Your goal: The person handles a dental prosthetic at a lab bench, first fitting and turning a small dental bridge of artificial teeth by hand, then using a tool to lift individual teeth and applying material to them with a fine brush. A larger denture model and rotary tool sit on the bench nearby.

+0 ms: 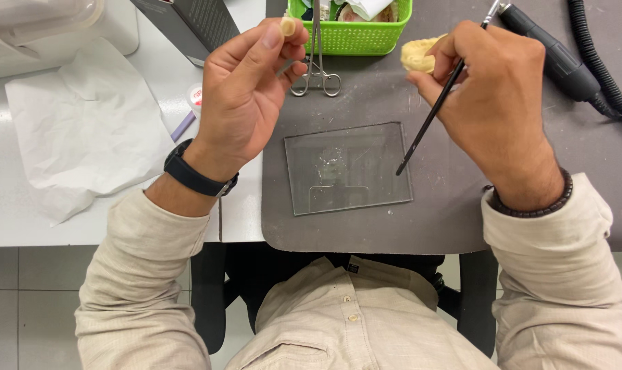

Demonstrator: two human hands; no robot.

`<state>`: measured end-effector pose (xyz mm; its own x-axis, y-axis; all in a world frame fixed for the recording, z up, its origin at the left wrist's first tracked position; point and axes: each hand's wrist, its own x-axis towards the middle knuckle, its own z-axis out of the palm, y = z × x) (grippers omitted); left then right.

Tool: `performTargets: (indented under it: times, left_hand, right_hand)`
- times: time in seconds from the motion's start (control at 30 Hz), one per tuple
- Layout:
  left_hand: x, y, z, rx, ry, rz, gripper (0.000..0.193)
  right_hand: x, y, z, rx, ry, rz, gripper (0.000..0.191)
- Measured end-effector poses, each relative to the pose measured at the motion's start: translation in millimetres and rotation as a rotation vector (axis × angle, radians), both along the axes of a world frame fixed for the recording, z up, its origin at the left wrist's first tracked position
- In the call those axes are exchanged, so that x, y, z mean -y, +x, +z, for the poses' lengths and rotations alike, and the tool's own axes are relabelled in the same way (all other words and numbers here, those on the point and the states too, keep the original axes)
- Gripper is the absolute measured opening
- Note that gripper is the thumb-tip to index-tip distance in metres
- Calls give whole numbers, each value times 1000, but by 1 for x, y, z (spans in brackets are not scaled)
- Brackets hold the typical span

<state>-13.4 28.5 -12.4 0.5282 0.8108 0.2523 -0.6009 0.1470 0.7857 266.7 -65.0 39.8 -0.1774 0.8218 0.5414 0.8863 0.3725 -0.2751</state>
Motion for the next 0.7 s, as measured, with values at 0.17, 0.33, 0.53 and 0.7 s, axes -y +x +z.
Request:
performTargets:
  times: [0.17, 0.33, 0.53, 0.7]
  left_hand:
    - [2, 1, -1, -6, -14, -18, 22]
    - [6, 4, 2, -49, 10, -18, 19]
    - [16, 10, 6, -141, 27, -71, 22]
    - [29, 18, 9, -253, 142, -122, 24]
  right_hand:
    - [-6, 11, -15, 194, -129, -94, 35]
    - [-2, 2, -10, 296, -257, -172, 42]
    - [6, -9, 16, -139, 150, 299, 50]
    - [13, -32, 12, -260, 178, 459, 55]
